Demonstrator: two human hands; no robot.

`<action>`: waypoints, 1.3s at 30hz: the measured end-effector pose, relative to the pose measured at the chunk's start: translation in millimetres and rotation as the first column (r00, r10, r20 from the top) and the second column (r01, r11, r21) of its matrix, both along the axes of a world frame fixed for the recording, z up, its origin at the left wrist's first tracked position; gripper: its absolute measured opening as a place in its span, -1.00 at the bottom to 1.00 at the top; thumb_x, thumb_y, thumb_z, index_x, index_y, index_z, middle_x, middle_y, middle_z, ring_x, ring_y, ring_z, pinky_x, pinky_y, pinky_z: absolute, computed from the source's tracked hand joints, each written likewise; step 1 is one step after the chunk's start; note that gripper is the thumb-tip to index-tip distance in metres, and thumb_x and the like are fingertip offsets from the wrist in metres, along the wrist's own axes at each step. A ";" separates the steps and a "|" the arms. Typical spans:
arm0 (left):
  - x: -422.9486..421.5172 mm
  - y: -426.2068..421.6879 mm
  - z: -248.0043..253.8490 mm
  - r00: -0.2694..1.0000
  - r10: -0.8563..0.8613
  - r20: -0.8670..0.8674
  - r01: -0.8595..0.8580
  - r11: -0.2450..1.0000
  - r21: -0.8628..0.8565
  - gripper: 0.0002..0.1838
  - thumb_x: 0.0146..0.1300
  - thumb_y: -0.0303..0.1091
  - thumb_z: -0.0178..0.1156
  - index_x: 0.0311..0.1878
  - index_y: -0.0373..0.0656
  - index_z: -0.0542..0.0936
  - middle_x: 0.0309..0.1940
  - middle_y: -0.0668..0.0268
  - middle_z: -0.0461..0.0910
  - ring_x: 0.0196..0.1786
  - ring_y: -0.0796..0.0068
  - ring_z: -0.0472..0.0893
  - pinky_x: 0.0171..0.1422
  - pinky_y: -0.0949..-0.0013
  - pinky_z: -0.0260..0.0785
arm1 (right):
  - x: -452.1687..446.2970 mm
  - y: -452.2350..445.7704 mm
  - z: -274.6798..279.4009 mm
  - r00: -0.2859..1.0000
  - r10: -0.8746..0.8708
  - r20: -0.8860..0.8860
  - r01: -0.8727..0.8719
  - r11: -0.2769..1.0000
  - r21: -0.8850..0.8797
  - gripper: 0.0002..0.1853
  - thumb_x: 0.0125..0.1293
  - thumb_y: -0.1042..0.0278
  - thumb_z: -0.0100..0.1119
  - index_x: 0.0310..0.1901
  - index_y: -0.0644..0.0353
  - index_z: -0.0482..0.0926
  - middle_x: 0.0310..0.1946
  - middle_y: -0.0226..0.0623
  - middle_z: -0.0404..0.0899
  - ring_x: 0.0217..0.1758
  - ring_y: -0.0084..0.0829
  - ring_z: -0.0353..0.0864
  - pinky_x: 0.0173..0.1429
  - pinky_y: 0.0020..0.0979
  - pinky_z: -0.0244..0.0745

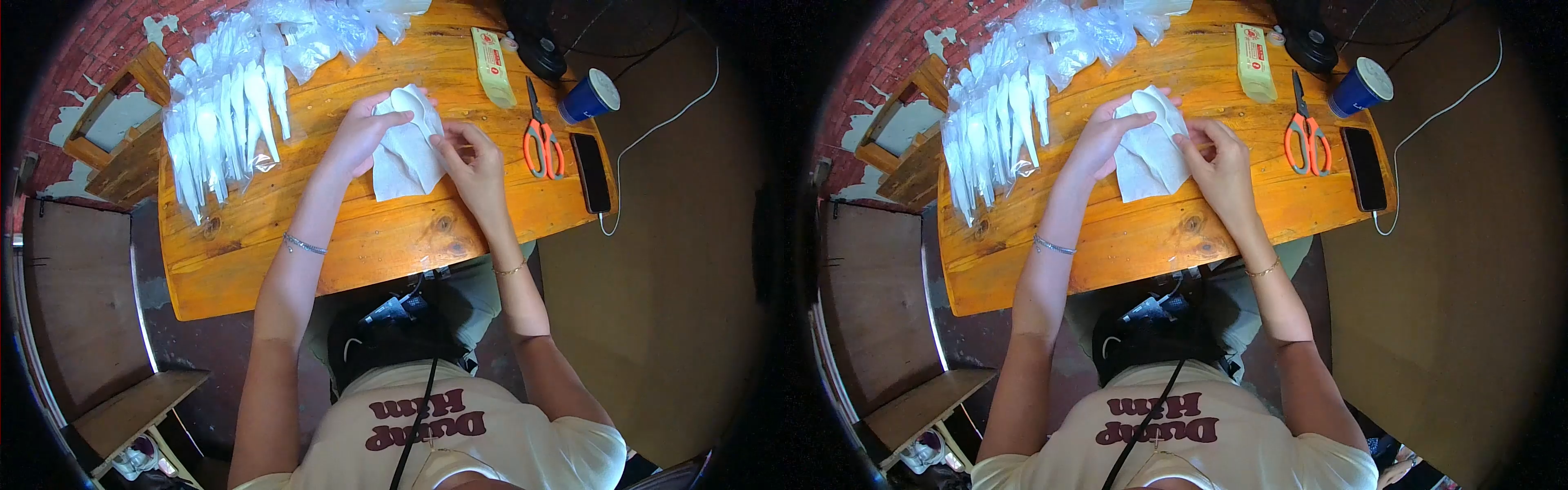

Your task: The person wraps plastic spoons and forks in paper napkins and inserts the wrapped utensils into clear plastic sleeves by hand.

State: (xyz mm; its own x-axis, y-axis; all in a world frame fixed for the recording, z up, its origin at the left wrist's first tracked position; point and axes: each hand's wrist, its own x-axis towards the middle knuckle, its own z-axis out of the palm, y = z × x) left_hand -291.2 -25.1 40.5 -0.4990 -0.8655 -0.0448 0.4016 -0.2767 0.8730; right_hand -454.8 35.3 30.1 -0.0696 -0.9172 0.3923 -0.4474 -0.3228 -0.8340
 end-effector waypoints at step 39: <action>6.7 -5.8 -5.1 0.779 0.042 -0.626 0.051 0.990 0.130 -0.28 0.27 -0.06 0.03 0.34 -0.36 0.10 0.18 0.05 0.36 0.22 0.25 0.39 0.27 0.21 0.25 | 7.8 4.6 -1.7 0.725 -0.022 0.688 -0.259 0.917 0.302 -0.84 0.30 0.43 0.08 -0.18 0.35 0.53 -0.67 -0.57 0.35 -0.70 -0.77 0.11 -0.62 -0.64 -0.02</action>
